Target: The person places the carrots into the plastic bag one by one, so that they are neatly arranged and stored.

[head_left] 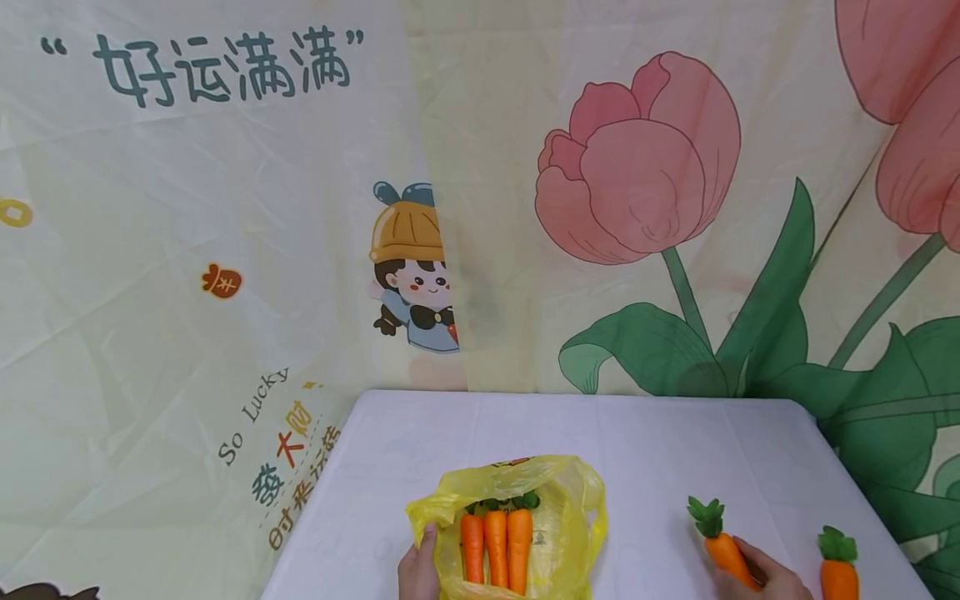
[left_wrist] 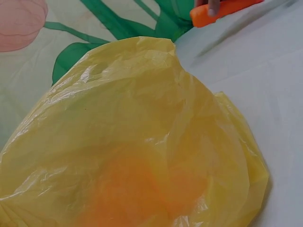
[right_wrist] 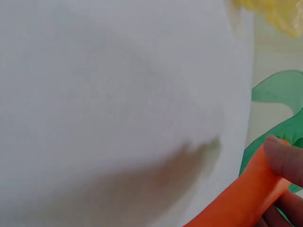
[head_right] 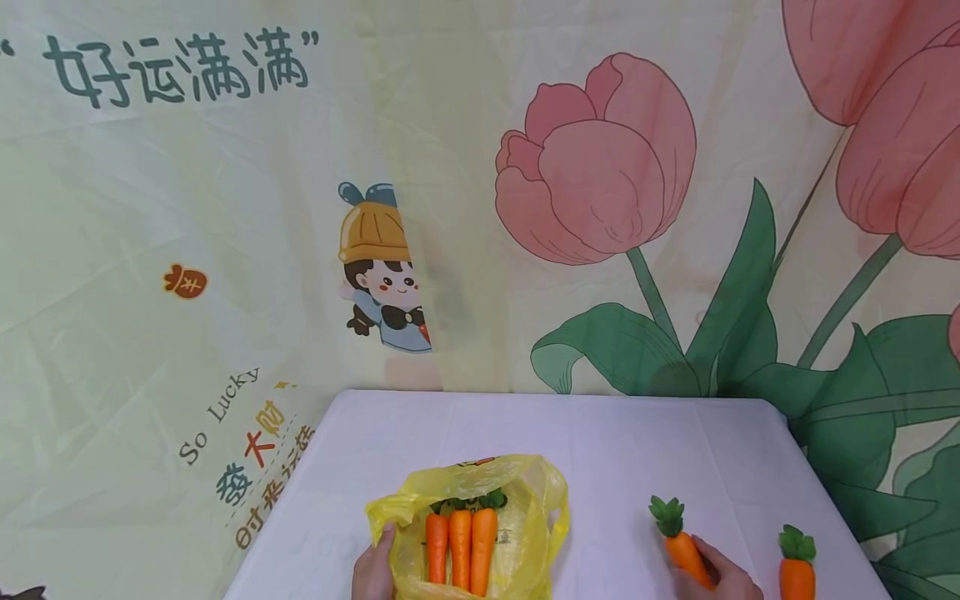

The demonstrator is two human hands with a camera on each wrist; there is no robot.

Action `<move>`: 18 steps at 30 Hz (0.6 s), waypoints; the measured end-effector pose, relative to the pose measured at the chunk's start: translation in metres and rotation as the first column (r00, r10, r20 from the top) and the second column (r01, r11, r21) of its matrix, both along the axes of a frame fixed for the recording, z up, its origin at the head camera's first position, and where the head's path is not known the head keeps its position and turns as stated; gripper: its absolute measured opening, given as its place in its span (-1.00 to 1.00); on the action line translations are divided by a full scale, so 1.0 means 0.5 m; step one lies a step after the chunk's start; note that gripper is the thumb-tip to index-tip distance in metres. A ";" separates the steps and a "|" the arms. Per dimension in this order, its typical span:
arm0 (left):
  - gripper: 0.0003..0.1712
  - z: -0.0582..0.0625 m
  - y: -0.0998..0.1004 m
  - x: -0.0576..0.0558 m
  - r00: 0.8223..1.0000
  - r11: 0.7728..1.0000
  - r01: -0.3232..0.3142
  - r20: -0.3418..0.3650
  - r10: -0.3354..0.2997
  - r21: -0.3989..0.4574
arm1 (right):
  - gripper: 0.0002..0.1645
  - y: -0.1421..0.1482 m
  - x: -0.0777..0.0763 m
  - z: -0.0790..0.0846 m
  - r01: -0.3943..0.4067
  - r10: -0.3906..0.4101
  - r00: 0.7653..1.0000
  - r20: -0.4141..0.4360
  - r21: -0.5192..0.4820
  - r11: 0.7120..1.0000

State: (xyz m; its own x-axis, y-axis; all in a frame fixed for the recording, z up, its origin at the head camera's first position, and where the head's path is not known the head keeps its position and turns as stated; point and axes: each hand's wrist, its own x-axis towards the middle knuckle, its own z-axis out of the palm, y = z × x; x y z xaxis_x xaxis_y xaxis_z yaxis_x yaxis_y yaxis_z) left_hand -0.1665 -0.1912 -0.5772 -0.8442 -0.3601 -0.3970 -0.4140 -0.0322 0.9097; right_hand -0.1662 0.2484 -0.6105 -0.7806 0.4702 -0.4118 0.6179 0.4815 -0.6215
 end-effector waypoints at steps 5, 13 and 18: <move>-0.07 0.004 0.002 -0.002 1.000 1.000 -0.001 0.017 0.002 -0.003 | 0.04 -0.014 -0.024 -0.040 -0.066 0.039 0.994 -0.103 -0.278 0.958; -0.06 0.006 0.007 -0.004 1.000 1.000 -0.021 0.018 0.021 -0.009 | 0.26 -0.097 -0.015 0.005 -0.113 0.045 0.984 -0.173 -0.408 0.906; -0.07 0.008 0.007 -0.003 1.000 1.000 -0.020 0.011 0.020 -0.008 | 0.16 -0.142 -0.007 0.058 -0.150 0.066 0.979 -0.190 -0.470 0.870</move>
State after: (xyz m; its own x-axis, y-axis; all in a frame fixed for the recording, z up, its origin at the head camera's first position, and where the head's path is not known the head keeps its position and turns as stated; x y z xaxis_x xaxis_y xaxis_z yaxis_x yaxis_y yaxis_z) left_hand -0.1682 -0.1875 -0.5731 -0.8325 -0.3803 -0.4029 -0.4231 -0.0331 0.9055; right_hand -0.1699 0.1774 -0.5814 -0.8906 0.1559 -0.4273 0.4493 0.1559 -0.8797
